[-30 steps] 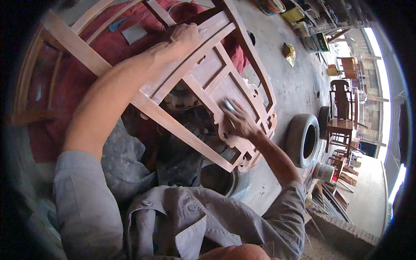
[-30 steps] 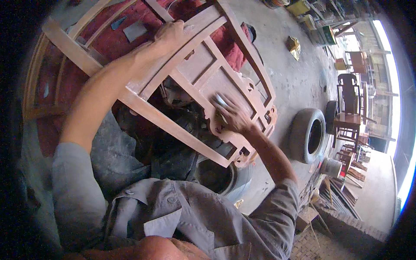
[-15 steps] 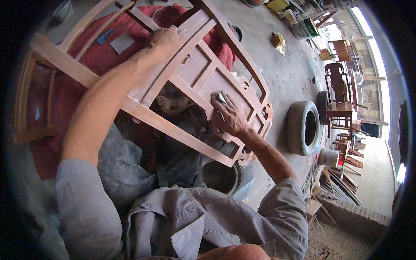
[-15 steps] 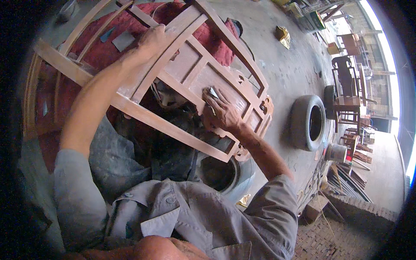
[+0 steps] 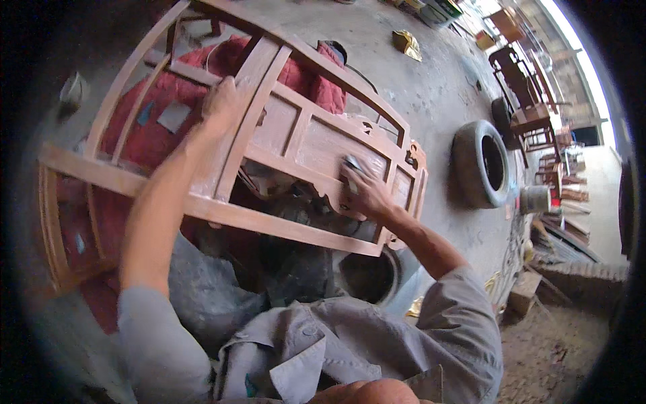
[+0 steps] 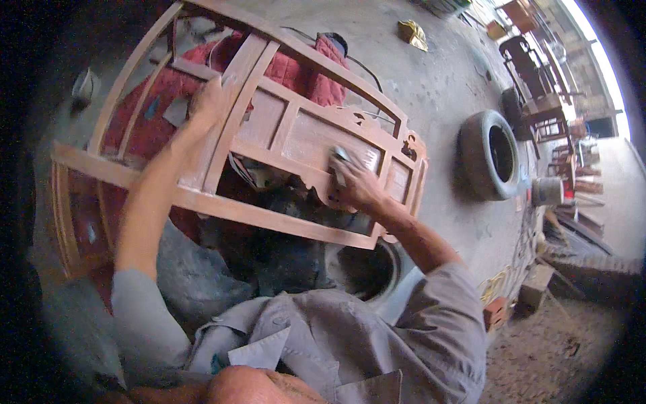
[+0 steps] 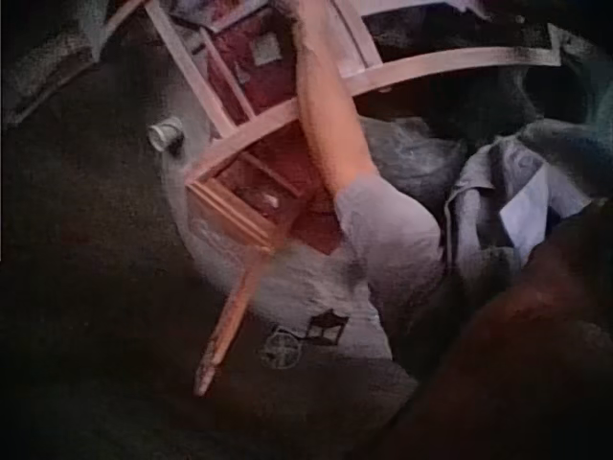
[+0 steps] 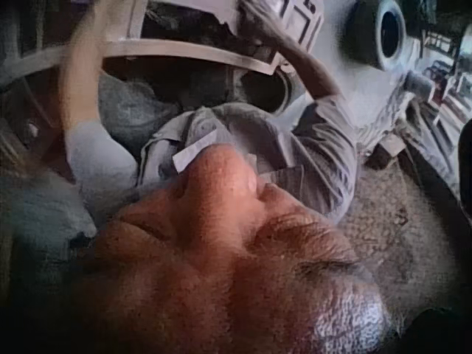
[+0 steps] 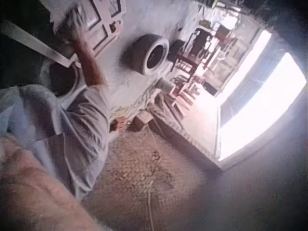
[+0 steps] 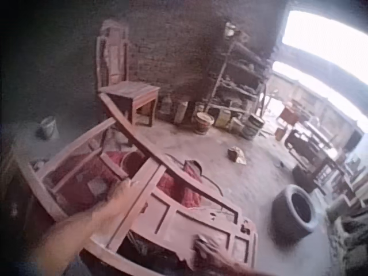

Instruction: The person sands a wooden chair frame using a sanding block, working on the legs, rails, and backrest. The person repositions the chair frame multiple times to access different surfaces and continues sanding until the end of the clip.

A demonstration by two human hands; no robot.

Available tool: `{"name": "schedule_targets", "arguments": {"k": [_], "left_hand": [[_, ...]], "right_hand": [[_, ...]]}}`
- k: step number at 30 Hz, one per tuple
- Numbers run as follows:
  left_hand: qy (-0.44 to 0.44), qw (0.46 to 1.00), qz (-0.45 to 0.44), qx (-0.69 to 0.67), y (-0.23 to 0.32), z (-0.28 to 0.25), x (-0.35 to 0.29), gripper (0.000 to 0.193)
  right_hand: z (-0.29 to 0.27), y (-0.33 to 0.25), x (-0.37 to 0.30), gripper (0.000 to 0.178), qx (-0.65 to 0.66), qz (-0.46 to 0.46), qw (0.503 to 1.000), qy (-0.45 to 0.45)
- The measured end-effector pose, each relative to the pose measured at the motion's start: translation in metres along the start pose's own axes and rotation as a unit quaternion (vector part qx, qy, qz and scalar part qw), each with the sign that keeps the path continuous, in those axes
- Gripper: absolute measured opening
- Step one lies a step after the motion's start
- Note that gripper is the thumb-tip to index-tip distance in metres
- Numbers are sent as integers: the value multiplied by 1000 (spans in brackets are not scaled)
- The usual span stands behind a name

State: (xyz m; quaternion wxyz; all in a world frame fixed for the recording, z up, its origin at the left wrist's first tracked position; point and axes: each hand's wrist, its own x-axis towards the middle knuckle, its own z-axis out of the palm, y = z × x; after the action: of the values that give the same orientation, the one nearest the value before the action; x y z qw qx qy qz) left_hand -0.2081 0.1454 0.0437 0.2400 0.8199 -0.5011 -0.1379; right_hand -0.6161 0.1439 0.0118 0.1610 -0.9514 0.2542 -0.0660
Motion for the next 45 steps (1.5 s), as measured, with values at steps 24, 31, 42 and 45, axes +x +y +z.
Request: {"name": "schedule_targets", "arguments": {"k": [24,31,42,45], "left_hand": [[16,996,9,88,-12,-18,-5,58],[-175,949,258,-54,123,15,-137,58],[-452,815,15,-363,132,45,-276,28],[-457,831,9,-318,134,37,-288,25]], "right_hand": [[7,-53,22,42,103,276,955,26],[-6,-119,-113,79,192,202,930,240],[-3,-195,-137,84,475,256,784,306],[7,-184,-135,43,527,368,677,359]]}}
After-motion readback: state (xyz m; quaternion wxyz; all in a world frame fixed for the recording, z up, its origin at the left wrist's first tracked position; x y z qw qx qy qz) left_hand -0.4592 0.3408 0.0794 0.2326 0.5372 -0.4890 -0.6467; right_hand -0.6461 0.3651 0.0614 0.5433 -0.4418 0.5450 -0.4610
